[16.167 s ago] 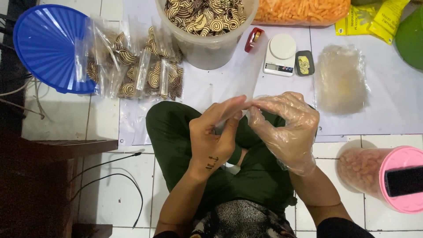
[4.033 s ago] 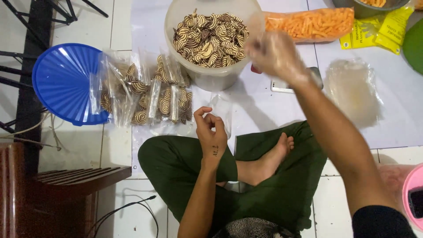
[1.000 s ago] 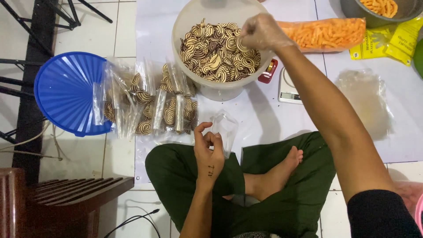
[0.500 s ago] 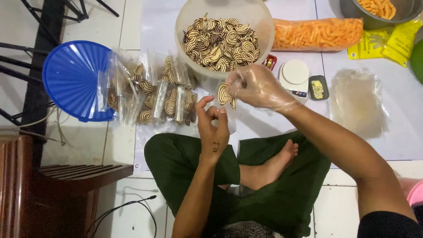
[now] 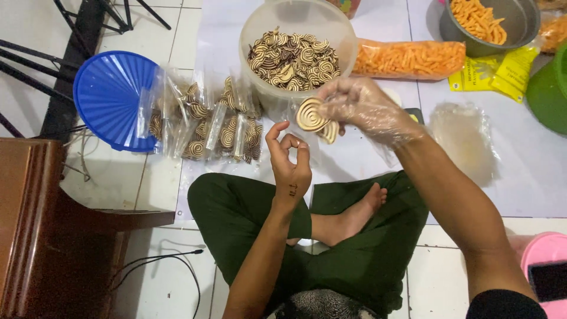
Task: Manually packing spiral-patterned cookies into small plastic bags and weighing them on a scale.
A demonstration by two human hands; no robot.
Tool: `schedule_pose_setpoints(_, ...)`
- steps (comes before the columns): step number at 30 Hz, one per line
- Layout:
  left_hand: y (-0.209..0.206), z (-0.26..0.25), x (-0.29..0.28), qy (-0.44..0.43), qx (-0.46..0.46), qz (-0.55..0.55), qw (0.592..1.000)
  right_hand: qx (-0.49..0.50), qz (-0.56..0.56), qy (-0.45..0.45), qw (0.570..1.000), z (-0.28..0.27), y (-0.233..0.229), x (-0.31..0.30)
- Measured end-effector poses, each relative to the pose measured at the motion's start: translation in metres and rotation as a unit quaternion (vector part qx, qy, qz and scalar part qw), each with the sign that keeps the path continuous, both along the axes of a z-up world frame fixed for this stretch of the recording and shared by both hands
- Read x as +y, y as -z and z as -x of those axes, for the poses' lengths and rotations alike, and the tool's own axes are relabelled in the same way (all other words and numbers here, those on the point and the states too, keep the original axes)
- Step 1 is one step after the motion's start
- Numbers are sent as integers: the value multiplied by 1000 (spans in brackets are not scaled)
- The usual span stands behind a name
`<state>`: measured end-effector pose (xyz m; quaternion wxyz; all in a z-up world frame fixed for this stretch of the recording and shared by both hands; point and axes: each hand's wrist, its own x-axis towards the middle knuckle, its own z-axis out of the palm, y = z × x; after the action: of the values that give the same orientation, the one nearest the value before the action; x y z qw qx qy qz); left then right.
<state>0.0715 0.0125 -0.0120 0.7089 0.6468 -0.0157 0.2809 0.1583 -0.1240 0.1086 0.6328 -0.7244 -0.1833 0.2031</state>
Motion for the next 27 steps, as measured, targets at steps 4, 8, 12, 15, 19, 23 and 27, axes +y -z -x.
schedule_pose_setpoints(4, -11, 7, -7, 13, -23, -1, 1000, 5, -9, -3, 1000, 10, 15, 6)
schedule_pose_setpoints(8, -2, 8, -10, -9, -38, 3, 999, -16, 48, 30, 998, 8, 30, 1)
schedule_pose_setpoints(12, -2, 10, -10, -34, -47, -4, 998, -42, 102, 67, 992, 12, 39, -3)
schedule_pose_setpoints(15, -4, 11, -13, -56, -52, -43, 996, -49, 197, 102, 974, 21, 32, -3)
schedule_pose_setpoints(19, 1, 10, -27, -22, -79, -80, 993, -118, 198, 60, 971, 25, 33, -3)
schedule_pose_setpoints(23, 2, 12, -40, 25, -115, -61, 991, -257, 265, 47, 928, 34, 24, -4)
schedule_pose_setpoints(27, 7, 14, -50, 33, -132, -63, 989, -436, 349, 120, 821, 20, 55, -16)
